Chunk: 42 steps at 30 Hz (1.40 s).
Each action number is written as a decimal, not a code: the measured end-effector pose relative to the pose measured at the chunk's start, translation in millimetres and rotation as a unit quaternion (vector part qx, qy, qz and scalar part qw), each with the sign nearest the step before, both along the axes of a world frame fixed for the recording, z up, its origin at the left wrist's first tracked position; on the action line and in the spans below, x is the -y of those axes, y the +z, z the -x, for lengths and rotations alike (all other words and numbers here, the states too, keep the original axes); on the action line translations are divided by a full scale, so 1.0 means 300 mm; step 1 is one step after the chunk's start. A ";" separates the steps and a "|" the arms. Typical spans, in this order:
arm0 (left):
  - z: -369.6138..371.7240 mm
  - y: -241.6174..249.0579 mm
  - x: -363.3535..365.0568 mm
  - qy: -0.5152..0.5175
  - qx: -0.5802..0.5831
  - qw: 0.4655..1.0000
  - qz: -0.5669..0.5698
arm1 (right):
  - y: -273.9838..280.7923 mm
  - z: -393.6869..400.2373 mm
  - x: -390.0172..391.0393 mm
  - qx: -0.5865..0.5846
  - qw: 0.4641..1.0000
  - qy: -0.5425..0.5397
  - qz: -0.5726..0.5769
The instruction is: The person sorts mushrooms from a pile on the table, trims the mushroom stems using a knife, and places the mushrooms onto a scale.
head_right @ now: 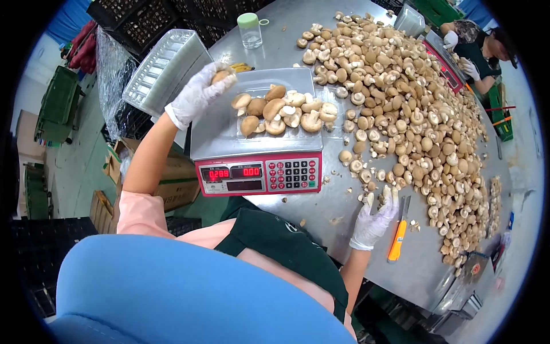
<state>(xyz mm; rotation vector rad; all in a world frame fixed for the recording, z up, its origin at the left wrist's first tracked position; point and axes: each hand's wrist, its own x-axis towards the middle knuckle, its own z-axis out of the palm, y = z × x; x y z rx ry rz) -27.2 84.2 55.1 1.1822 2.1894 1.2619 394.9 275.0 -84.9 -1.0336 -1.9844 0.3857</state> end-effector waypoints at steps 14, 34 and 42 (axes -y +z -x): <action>-0.160 0.062 -0.064 -0.065 0.000 0.996 -0.062 | 0.101 0.137 0.038 -0.029 0.995 0.091 0.041; -0.388 -0.061 -0.060 -0.013 -0.313 0.936 -0.162 | 0.267 0.482 -0.149 -0.163 0.911 0.287 0.249; -0.288 -0.169 -0.030 0.010 -0.341 0.940 -0.029 | 0.129 0.553 -0.183 -0.198 0.901 0.302 0.241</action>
